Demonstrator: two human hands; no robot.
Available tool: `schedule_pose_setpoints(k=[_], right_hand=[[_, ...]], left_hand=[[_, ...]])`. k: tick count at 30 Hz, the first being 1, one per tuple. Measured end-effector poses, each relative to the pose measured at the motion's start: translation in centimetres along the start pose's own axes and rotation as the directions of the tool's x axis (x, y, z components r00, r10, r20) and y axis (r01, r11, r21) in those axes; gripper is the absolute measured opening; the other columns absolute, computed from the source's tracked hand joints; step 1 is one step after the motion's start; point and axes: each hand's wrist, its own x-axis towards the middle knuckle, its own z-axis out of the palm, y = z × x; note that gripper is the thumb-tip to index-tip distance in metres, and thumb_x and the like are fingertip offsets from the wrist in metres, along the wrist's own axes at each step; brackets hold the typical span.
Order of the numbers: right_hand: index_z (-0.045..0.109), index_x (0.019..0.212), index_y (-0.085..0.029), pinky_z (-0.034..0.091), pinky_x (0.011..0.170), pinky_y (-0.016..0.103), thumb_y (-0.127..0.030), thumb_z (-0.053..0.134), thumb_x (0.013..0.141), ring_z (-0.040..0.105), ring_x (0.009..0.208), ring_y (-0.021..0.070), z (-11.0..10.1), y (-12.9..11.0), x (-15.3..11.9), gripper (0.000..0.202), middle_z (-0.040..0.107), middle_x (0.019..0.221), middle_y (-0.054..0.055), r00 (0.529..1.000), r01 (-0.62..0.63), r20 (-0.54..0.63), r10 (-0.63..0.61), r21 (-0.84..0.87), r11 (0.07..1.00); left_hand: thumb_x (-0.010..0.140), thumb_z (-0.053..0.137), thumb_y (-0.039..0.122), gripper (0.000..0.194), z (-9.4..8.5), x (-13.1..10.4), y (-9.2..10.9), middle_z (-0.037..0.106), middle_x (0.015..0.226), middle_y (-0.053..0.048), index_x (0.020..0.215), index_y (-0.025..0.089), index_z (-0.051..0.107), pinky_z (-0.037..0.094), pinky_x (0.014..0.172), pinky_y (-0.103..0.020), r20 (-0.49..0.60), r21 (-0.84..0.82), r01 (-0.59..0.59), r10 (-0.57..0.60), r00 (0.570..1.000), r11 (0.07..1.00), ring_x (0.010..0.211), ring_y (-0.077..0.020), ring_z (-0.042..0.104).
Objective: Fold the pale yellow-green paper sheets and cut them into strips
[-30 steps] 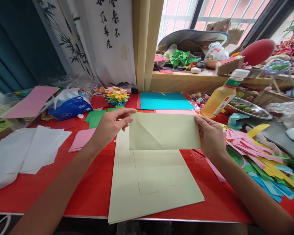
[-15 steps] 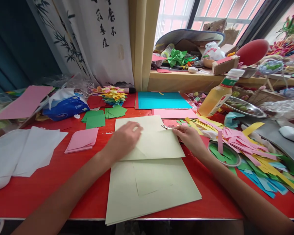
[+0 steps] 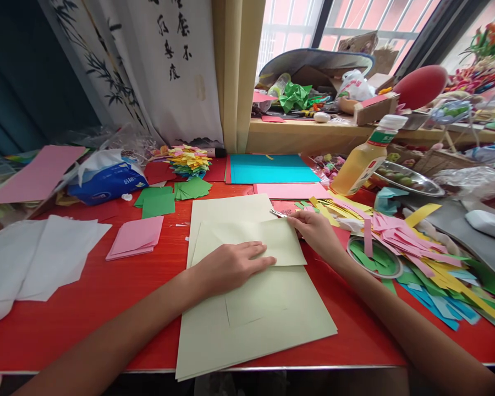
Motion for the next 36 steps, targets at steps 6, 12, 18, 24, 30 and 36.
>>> schedule_pose_setpoints(k=[6,12,18,24,30,36], right_hand=[[0.06,0.068,-0.018,0.037,0.047,0.024,-0.036,0.048,0.075,0.047,0.053,0.0127,0.0,0.1,0.0,0.022,0.056,0.061,0.0,1.0,0.006,0.007,-0.007,0.021,1.0],[0.06,0.072,-0.018,0.036,0.05,0.024,-0.034,0.045,0.078,0.047,0.058,0.0126,0.0,0.0,-0.1,0.023,0.058,0.067,0.0,0.998,0.055,-0.002,-0.055,-0.029,0.998],[0.06,0.071,-0.018,0.037,0.05,0.024,-0.032,0.043,0.078,0.048,0.057,0.0129,0.2,0.1,-0.2,0.023,0.059,0.066,0.001,0.998,0.057,-0.018,-0.058,-0.068,0.996],[0.06,0.078,-0.017,0.043,0.056,0.029,-0.028,0.041,0.082,0.057,0.064,0.0171,-0.4,-1.4,-0.3,0.021,0.064,0.073,0.004,0.991,0.118,-0.033,-0.132,-0.277,0.954],[0.043,0.119,-0.017,0.05,0.073,0.034,-0.025,0.037,0.087,0.059,0.095,0.0201,-0.4,-4.2,-6.4,0.033,0.061,0.109,0.008,0.906,0.424,0.202,-0.373,-0.459,0.781],[0.031,0.129,-0.005,0.043,0.093,0.037,-0.021,0.033,0.089,0.045,0.115,0.0207,0.5,-1.9,-11.5,0.043,0.049,0.124,0.014,0.808,0.588,0.375,-0.454,-0.57,0.575]], left_hand=[[0.088,0.031,0.011,0.038,-0.2,0.0,0.1,0.054,0.119,-0.011,0.12,0.024,0.047,0.05,0.081,-0.031,0.048,0.078,-0.032,0.029,0.998,0.996,0.109,-0.0201,0.051],[0.088,0.032,0.011,0.038,0.0,0.0,0.1,0.055,0.117,-0.013,0.121,0.022,0.047,0.049,0.081,-0.032,0.063,0.159,-0.079,0.07,0.996,0.984,0.109,-0.022,0.051],[0.086,0.032,0.009,0.037,-0.2,0.3,0.5,0.055,0.114,-0.018,0.119,0.016,0.048,0.049,0.081,-0.034,0.094,0.188,-0.119,0.103,0.99,0.975,0.107,-0.0252,0.052],[0.084,0.032,0.008,0.039,-0.4,0.4,0.9,0.053,0.115,-0.02,0.121,0.011,0.045,0.047,0.083,-0.036,0.13,0.23,-0.128,0.1,0.986,0.965,0.109,-0.0265,0.05],[0.083,0.034,0.011,0.039,-0.4,0.5,1.1,0.053,0.115,-0.019,0.12,0.01,0.046,0.043,0.089,-0.037,0.148,0.222,-0.122,0.091,0.985,0.967,0.11,-0.0269,0.048],[0.085,0.033,0.022,0.042,-0.4,0.7,1.6,0.05,0.119,-0.022,0.122,0.006,0.045,0.04,0.091,-0.039,0.139,0.191,-0.094,0.068,0.988,0.977,0.112,-0.0291,0.047]])
